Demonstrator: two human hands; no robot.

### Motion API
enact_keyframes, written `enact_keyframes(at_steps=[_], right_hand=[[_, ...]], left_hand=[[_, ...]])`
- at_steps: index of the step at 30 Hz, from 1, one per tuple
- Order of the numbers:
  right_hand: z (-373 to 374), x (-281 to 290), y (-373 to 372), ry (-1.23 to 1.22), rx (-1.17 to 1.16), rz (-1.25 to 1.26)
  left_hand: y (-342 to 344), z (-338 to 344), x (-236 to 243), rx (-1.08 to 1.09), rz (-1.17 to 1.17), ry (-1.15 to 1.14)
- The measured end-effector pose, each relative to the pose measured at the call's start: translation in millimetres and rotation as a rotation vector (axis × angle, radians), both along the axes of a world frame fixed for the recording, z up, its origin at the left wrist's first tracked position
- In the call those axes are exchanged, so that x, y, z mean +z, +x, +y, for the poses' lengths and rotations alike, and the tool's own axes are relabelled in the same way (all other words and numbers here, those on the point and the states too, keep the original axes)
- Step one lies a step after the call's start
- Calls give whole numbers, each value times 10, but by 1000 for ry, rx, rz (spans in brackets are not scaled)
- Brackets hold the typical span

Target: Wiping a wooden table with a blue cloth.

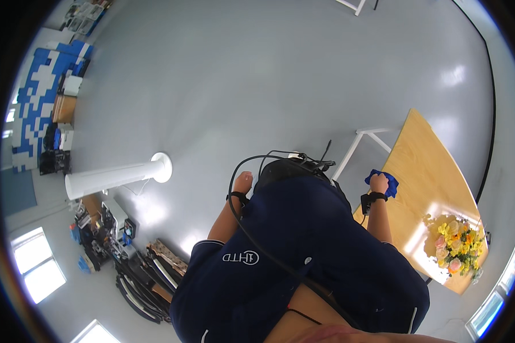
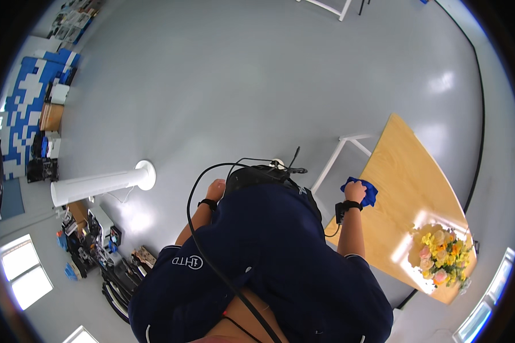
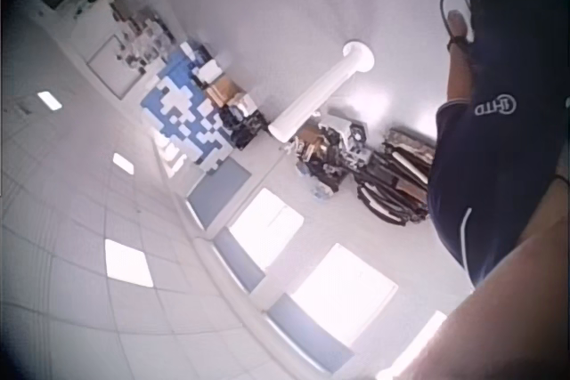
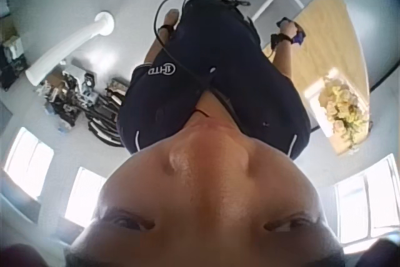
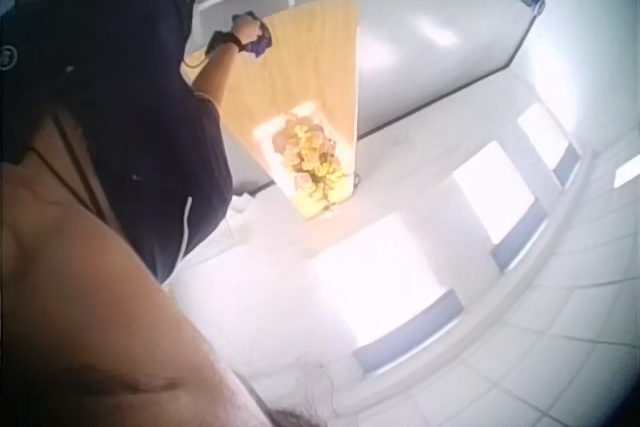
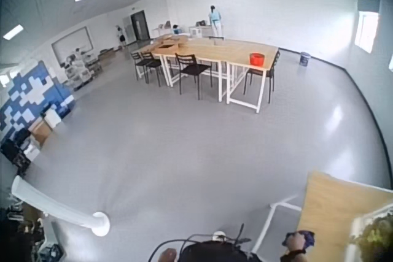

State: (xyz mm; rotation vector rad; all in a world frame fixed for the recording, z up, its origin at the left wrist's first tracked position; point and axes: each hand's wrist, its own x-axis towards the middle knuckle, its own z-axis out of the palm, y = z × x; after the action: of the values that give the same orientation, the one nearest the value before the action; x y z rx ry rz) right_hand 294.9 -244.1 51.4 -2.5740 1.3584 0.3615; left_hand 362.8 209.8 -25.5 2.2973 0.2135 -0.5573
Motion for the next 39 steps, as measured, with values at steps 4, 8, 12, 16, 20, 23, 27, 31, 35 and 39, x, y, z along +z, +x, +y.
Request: enact_keyframes(at_steps=[4,8,12,16,20,23,27,31,35,39], right_hand=[[-103,-143,41,-44,-17,24],[-78,-34,249,-51,-135,-39],[-140,-55,384,-105,-209,-62],[-185,-67,471,-117,-363,-77],[-199,-102,655,-149,-517,79],[-231,-141,726,-172,-584,91],[-293,-87,828,-177,-660,43],[-474,-133,959,-106,-817,-5],[-684,-157,1115,-100,-891,40],[-958,-127,1346,-167,-906,28]], left_hand=[[439,-152,-18,-125,29,-8],[813,-88,-210,-231,-8,-71],[1364,-72,-440,-515,214,176],[1951,-241,-211,-525,33,-103],[2805,-194,-798,-631,-34,85],[3405,-351,-930,-414,21,-8],[4061,-777,-901,-461,135,-45],[4408,-1190,-810,-550,160,-74],[4411,-1642,-590,-712,138,12],[4556,-1898,-555,-907,105,-12]])
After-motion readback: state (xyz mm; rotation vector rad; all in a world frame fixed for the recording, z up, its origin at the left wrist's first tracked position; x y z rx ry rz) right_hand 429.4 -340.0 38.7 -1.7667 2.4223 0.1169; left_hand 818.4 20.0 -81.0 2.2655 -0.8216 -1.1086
